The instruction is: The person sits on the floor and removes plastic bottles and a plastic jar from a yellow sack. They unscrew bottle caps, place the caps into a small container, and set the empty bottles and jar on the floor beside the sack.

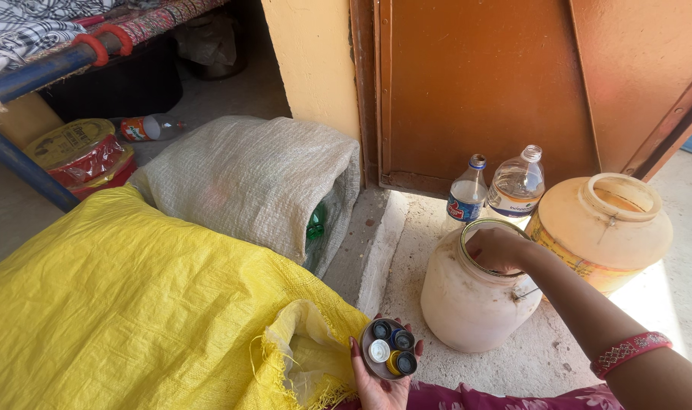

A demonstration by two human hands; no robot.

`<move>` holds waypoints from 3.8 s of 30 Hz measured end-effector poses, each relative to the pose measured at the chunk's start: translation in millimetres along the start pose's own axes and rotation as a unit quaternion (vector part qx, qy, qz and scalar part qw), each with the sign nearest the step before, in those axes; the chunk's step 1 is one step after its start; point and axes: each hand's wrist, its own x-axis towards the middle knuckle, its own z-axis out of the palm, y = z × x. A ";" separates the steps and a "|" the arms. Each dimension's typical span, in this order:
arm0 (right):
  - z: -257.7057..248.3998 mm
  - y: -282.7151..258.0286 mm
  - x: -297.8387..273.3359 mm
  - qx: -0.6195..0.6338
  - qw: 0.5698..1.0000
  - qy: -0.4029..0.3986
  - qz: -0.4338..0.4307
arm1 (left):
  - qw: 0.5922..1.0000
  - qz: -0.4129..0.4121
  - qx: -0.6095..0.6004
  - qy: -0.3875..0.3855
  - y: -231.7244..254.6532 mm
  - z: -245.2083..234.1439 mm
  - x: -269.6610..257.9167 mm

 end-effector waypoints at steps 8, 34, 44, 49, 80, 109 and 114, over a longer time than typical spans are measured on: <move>10.6 6.8 17.1 -0.043 0.998 -0.046 0.000 | 1.000 0.005 0.009 -0.008 -0.7 0.3 -2.0; 82.5 -79.7 -134.1 0.479 0.787 0.375 -0.106 | 0.996 0.041 0.025 -0.080 -12.5 62.8 -30.8; 168.4 -113.5 -74.2 0.927 0.367 0.073 0.025 | 0.634 0.379 0.663 -0.122 -13.4 127.3 -61.1; 195.4 -92.5 -54.4 0.934 0.340 0.108 0.004 | 0.482 0.445 0.736 -0.169 -14.6 141.2 -68.2; 45.3 -53.1 -88.2 0.736 0.576 0.353 -0.048 | 0.975 0.149 0.167 -0.008 -11.2 62.8 -14.5; 14.2 -14.3 -42.1 0.138 0.905 0.392 0.089 | 0.989 0.086 0.120 0.017 9.7 2.0 10.6; 14.6 -23.3 -51.8 0.153 0.892 0.417 0.091 | 0.989 0.087 0.116 0.035 10.2 0.3 9.5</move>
